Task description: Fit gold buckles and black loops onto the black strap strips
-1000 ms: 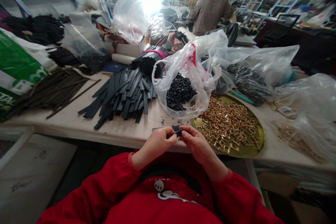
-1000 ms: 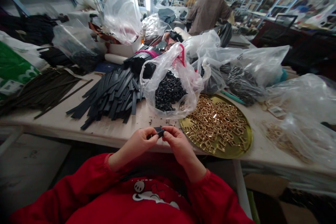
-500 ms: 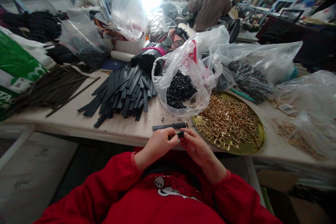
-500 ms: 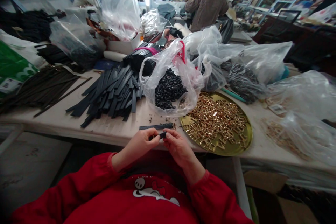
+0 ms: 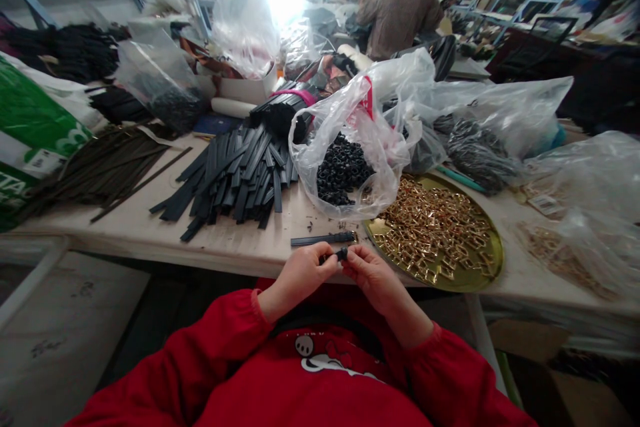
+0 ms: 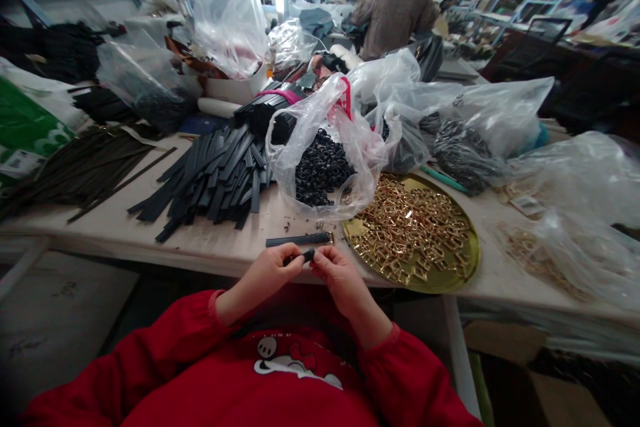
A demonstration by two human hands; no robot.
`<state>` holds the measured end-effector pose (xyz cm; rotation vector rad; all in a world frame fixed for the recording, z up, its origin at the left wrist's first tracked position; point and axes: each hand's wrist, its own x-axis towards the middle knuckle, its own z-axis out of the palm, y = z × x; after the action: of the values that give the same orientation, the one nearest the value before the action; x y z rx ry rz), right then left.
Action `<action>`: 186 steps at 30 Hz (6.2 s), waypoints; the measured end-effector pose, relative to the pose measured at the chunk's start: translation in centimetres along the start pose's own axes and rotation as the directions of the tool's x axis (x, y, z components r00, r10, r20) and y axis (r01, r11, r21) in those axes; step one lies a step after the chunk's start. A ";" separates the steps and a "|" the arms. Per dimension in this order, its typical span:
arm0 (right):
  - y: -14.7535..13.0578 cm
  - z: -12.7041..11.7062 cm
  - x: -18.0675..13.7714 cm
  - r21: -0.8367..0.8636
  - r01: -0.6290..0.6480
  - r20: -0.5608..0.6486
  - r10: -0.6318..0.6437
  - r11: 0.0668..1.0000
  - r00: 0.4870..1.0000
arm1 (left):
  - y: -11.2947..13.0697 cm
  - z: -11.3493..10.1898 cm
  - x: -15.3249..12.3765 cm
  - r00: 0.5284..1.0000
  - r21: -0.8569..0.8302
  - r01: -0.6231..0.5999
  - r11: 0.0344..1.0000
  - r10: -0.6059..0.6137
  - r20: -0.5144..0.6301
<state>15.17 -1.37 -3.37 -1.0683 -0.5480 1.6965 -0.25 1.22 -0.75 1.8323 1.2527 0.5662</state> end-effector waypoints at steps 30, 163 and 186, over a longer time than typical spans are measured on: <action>0.5 1.0 -1.4 0.099 -0.117 0.123 0.105 0.988 0.987 | 0.6 -1.2 -0.8 1.000 0.060 0.008 0.998 -0.009 0.007; -7.8 -1.8 17.1 -0.880 0.301 0.403 -0.243 -0.367 0.882 | 0.2 -3.6 3.8 0.886 -0.730 0.444 0.519 -0.376 0.271; -4.1 -0.4 2.8 -0.522 0.325 0.133 -0.301 0.789 0.944 | 1.6 -3.7 0.9 0.983 0.075 0.049 0.996 -0.061 0.172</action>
<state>17.31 2.72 -1.55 -1.2468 -1.2172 1.2939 -1.78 3.14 2.52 1.8560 1.2145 0.3274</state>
